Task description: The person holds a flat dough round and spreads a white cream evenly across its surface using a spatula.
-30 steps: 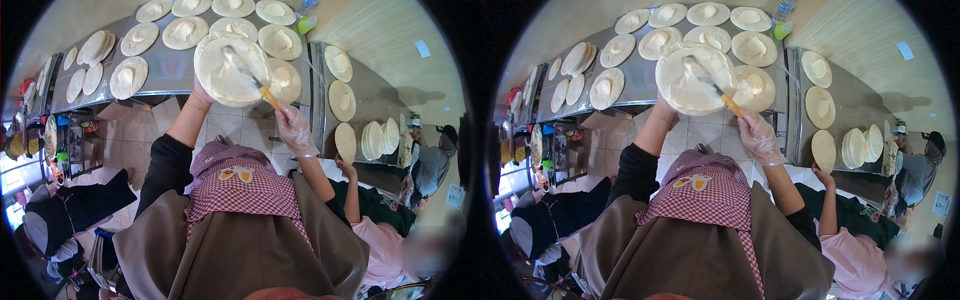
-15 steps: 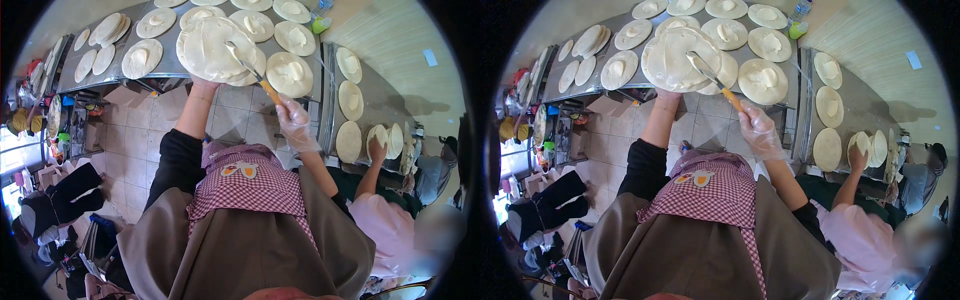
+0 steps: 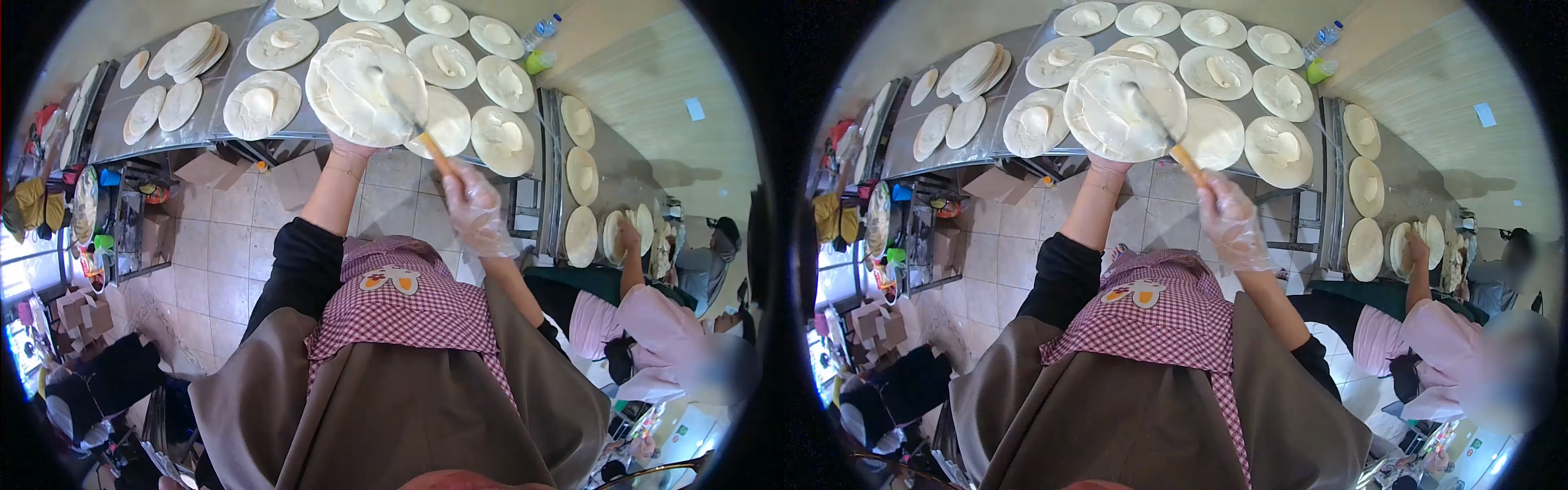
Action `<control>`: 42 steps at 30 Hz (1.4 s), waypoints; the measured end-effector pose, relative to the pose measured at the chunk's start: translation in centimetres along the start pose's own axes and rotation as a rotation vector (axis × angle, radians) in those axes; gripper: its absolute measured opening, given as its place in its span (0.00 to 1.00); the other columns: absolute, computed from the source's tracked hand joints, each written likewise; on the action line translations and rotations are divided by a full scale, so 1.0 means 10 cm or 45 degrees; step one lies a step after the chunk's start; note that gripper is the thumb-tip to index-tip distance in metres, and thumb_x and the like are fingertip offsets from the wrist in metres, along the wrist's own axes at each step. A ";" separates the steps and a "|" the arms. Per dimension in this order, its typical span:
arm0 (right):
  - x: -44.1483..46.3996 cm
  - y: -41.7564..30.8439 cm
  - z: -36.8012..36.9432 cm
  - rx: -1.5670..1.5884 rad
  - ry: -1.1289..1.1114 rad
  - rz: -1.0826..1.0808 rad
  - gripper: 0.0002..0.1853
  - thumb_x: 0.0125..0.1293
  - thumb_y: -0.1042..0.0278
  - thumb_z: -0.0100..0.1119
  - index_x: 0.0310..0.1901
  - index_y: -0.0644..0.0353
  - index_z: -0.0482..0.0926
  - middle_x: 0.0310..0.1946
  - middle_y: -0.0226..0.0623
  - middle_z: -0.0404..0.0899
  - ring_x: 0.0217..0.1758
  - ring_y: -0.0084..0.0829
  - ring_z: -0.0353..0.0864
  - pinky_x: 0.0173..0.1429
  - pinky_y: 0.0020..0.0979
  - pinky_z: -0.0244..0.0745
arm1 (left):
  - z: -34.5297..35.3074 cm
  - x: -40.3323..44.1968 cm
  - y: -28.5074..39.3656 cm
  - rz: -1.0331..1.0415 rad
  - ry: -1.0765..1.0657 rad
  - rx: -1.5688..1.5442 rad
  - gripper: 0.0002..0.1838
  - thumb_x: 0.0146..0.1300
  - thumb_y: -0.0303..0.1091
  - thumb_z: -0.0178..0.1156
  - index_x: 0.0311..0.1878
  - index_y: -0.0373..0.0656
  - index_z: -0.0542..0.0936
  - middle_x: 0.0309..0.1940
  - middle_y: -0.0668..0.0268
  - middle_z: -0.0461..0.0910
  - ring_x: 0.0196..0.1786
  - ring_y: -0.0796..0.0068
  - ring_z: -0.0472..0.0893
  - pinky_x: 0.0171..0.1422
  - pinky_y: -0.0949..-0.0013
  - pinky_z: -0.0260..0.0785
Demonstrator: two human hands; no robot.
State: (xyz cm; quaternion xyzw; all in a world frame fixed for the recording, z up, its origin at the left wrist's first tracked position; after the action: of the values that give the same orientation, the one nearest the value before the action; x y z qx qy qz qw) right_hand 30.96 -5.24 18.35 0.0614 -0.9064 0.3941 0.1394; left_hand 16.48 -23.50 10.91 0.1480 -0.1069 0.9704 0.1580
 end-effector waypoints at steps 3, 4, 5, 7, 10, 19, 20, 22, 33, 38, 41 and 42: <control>-0.17 -0.20 0.25 -0.017 -0.022 -0.140 0.14 0.60 0.77 0.60 0.48 0.62 0.77 0.36 0.47 0.81 0.36 0.45 0.83 0.39 0.37 0.79 | -0.05 0.04 0.11 0.141 0.362 0.447 0.33 0.69 0.61 0.38 0.71 0.52 0.60 0.68 0.63 0.64 0.69 0.57 0.66 0.72 0.46 0.58; -0.20 -0.28 0.30 -0.053 -0.069 -0.227 0.14 0.60 0.77 0.60 0.48 0.62 0.76 0.36 0.46 0.81 0.35 0.45 0.83 0.37 0.38 0.78 | -0.14 0.03 0.20 0.136 0.365 0.444 0.33 0.69 0.61 0.38 0.71 0.52 0.60 0.68 0.63 0.64 0.69 0.57 0.66 0.72 0.46 0.58; -0.20 -0.31 0.35 -0.018 -0.057 -0.358 0.15 0.60 0.77 0.61 0.49 0.62 0.75 0.35 0.45 0.81 0.33 0.45 0.83 0.35 0.39 0.78 | -0.18 0.03 0.25 0.097 0.335 0.396 0.33 0.69 0.61 0.38 0.70 0.51 0.61 0.68 0.62 0.65 0.68 0.57 0.66 0.72 0.47 0.59; -0.16 -0.37 0.38 -0.024 -0.046 -0.365 0.15 0.60 0.77 0.60 0.49 0.62 0.75 0.36 0.46 0.81 0.34 0.45 0.83 0.36 0.38 0.79 | -0.28 0.04 0.30 0.088 0.439 0.584 0.33 0.68 0.61 0.38 0.69 0.51 0.62 0.67 0.62 0.67 0.67 0.57 0.68 0.71 0.48 0.61; -0.03 -0.45 0.41 -0.073 0.066 -0.256 0.14 0.60 0.76 0.60 0.49 0.62 0.76 0.38 0.47 0.81 0.36 0.46 0.83 0.38 0.38 0.79 | 0.03 0.10 0.33 0.004 0.291 0.415 0.34 0.68 0.62 0.39 0.69 0.51 0.64 0.67 0.62 0.67 0.67 0.57 0.68 0.71 0.48 0.61; -0.08 -0.61 0.55 -0.104 -0.102 -0.174 0.15 0.59 0.77 0.60 0.49 0.62 0.76 0.37 0.49 0.80 0.37 0.47 0.83 0.40 0.38 0.79 | -0.02 0.14 0.30 -0.295 0.045 0.107 0.33 0.69 0.61 0.36 0.69 0.51 0.64 0.66 0.61 0.68 0.67 0.55 0.67 0.72 0.47 0.58; -0.08 -0.60 0.56 -0.108 -0.099 -0.168 0.15 0.59 0.77 0.60 0.49 0.62 0.76 0.37 0.49 0.80 0.37 0.47 0.83 0.40 0.38 0.79 | 0.02 0.15 0.30 -0.287 0.122 0.179 0.33 0.69 0.62 0.36 0.69 0.51 0.64 0.66 0.61 0.68 0.67 0.55 0.67 0.72 0.48 0.57; -0.04 -0.53 0.59 -0.039 0.043 -0.226 0.15 0.59 0.77 0.60 0.49 0.61 0.76 0.37 0.49 0.80 0.36 0.47 0.83 0.38 0.38 0.79 | 0.10 0.18 0.30 -0.266 0.273 0.325 0.34 0.68 0.62 0.36 0.69 0.51 0.64 0.66 0.61 0.68 0.67 0.55 0.67 0.72 0.48 0.57; 0.06 -0.69 0.63 -0.084 -0.093 -0.262 0.14 0.60 0.77 0.60 0.49 0.61 0.77 0.38 0.49 0.81 0.36 0.46 0.83 0.38 0.38 0.80 | 0.09 0.14 0.52 -0.321 0.093 0.470 0.31 0.71 0.58 0.36 0.69 0.50 0.63 0.66 0.61 0.68 0.68 0.58 0.67 0.73 0.51 0.57; 0.33 -0.61 0.52 -0.237 0.170 -0.075 0.16 0.60 0.76 0.60 0.51 0.62 0.77 0.37 0.48 0.81 0.36 0.43 0.84 0.37 0.36 0.79 | -0.08 0.15 0.67 -0.519 -0.029 -0.207 0.29 0.72 0.56 0.35 0.68 0.49 0.65 0.64 0.61 0.69 0.66 0.60 0.69 0.70 0.51 0.61; 0.34 -0.62 0.51 -0.222 0.063 -0.091 0.15 0.61 0.77 0.61 0.50 0.62 0.77 0.37 0.47 0.81 0.36 0.42 0.84 0.38 0.34 0.79 | -0.23 0.16 0.69 -0.588 -0.044 -0.126 0.31 0.71 0.58 0.37 0.69 0.48 0.63 0.64 0.58 0.69 0.65 0.57 0.70 0.70 0.49 0.61; 0.31 -0.65 0.51 -0.264 -0.087 -0.092 0.14 0.61 0.78 0.61 0.50 0.63 0.77 0.38 0.47 0.82 0.37 0.41 0.84 0.41 0.32 0.79 | -0.29 0.16 0.71 -0.589 -0.037 -0.129 0.31 0.71 0.58 0.37 0.69 0.48 0.63 0.64 0.58 0.69 0.65 0.57 0.70 0.70 0.49 0.61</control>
State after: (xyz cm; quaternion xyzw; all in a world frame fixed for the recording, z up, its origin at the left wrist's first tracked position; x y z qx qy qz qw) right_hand 28.40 -13.41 20.56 0.0926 -0.9436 0.2907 0.1282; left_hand 11.92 -28.86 7.59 0.1743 -0.1210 0.8996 0.3817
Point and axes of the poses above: each hand's wrist, its own x-axis towards the middle knuckle, its own z-axis out of the palm, y = z × x, the point moved 1 cm from there along x, towards the middle knuckle
